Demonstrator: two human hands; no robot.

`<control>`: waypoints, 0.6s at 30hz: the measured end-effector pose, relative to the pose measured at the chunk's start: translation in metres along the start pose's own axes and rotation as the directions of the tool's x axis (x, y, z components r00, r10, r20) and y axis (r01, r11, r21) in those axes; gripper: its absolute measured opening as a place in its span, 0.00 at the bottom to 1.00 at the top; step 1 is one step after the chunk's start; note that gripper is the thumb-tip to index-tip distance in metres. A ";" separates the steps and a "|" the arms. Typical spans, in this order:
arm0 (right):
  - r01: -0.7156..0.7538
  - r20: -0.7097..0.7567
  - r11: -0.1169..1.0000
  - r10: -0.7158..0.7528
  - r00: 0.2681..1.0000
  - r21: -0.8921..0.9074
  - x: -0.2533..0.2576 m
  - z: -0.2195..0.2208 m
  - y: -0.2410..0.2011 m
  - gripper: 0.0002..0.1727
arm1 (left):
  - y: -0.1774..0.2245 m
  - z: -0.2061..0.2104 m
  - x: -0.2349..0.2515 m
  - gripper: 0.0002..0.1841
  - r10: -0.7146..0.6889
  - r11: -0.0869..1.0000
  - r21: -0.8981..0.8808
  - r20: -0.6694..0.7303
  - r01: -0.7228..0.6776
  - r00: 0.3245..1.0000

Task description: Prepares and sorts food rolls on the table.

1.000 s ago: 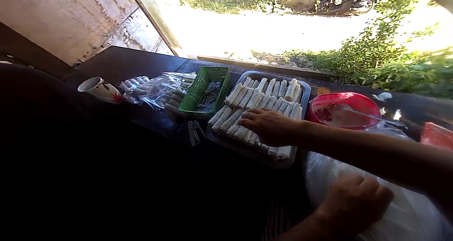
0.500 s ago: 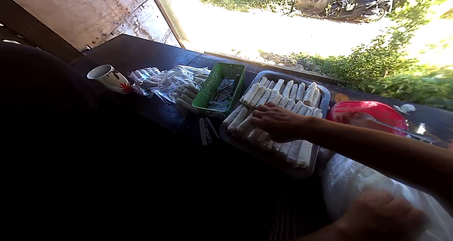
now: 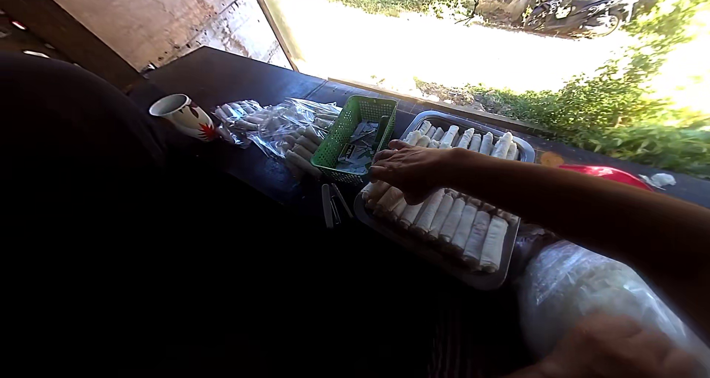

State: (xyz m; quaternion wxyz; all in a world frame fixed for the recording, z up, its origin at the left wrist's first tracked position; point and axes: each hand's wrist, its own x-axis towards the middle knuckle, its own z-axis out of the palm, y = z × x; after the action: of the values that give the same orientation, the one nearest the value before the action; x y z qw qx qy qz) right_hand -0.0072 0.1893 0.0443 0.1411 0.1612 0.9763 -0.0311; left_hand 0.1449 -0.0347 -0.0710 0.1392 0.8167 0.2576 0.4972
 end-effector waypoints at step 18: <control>0.031 -0.083 0.999 -0.033 0.996 -0.018 0.007 0.017 0.005 0.47 | -0.001 0.007 -0.001 0.08 0.025 1.000 0.009 -0.022 -0.025 0.999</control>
State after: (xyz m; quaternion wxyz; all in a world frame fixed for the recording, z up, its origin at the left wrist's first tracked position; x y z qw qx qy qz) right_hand -0.0070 0.1945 0.0259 0.1012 0.1455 0.9840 -0.0182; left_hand 0.1501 -0.0344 -0.0756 0.1266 0.8148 0.2513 0.5068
